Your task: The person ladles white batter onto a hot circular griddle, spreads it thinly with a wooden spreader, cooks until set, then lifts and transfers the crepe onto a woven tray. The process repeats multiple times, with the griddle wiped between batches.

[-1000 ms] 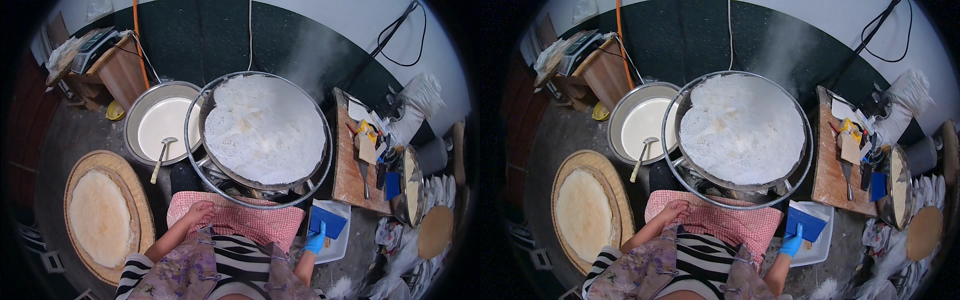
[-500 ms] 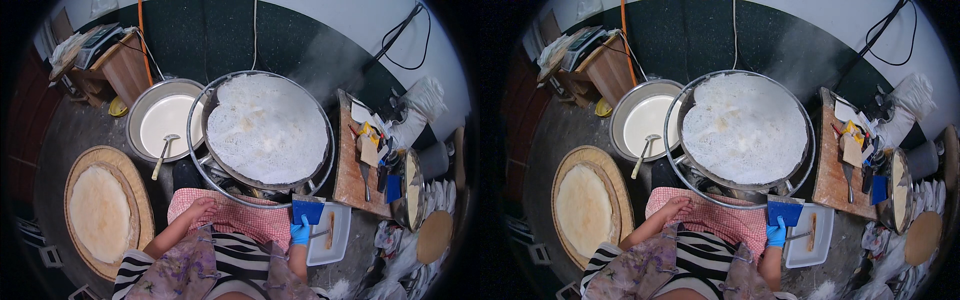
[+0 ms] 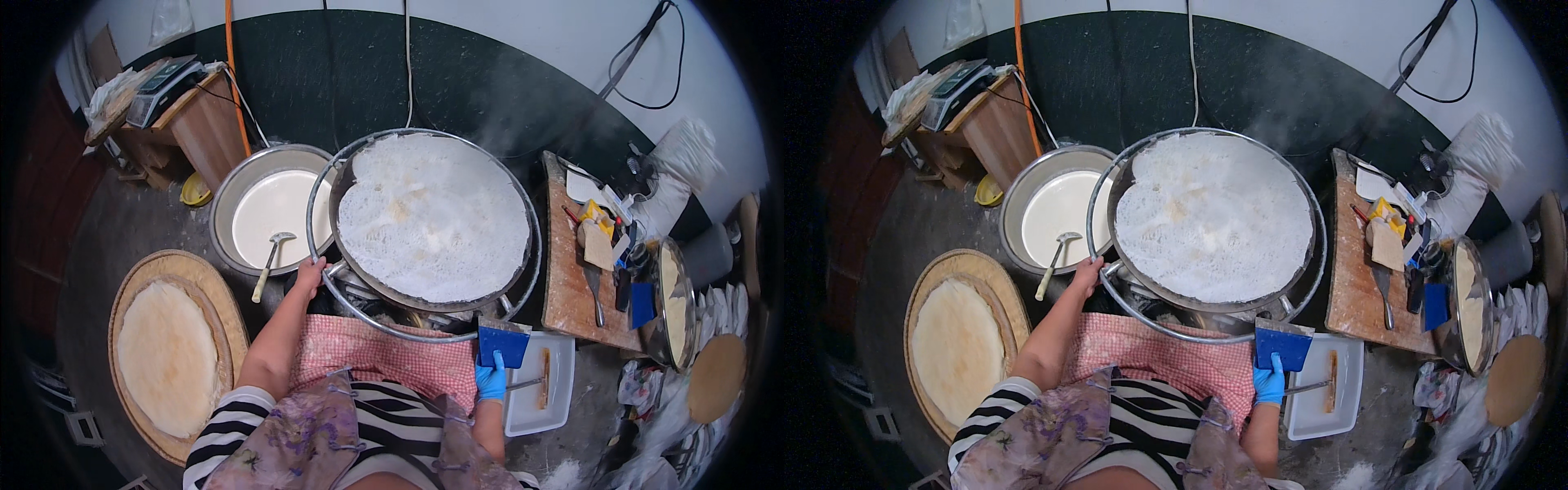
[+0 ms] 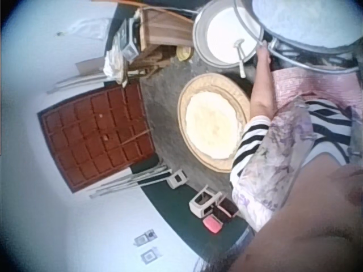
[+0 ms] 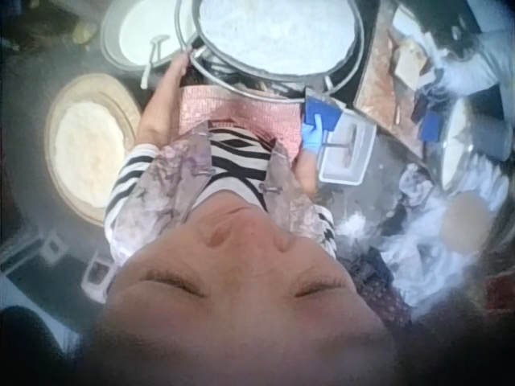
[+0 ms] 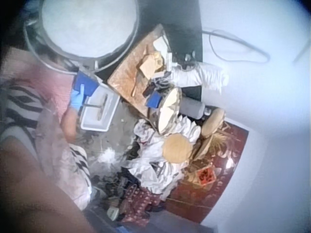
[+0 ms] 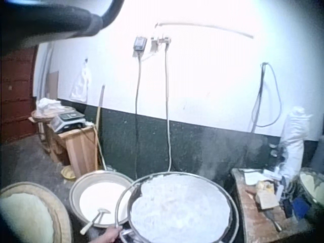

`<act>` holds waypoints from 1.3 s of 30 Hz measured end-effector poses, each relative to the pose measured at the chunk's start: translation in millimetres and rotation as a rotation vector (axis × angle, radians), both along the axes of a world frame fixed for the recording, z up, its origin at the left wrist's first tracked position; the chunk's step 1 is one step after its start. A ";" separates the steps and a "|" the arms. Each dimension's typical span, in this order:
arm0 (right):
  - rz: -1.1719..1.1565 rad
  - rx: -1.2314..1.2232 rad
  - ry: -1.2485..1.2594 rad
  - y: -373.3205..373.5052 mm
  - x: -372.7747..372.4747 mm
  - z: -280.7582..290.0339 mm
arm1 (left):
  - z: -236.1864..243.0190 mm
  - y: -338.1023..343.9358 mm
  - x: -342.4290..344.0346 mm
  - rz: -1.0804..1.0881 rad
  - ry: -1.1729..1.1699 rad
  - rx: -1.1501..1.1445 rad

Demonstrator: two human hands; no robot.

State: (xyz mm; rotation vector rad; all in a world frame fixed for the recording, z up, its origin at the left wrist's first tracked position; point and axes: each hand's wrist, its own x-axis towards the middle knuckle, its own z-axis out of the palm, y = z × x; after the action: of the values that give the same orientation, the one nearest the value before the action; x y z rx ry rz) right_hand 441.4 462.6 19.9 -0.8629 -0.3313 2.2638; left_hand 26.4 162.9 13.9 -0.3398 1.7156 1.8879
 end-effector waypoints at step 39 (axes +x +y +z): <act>0.566 1.527 -0.752 -58.1 -104.9 157.2 | -7.1 29.3 123.1 0.126 -0.181 0.227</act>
State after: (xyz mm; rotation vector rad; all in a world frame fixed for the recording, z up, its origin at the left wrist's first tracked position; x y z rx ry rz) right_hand 336.6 404.6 177.1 -0.6617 -2.4110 1.2273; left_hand 149.5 192.1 6.9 -0.5219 1.3751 2.0492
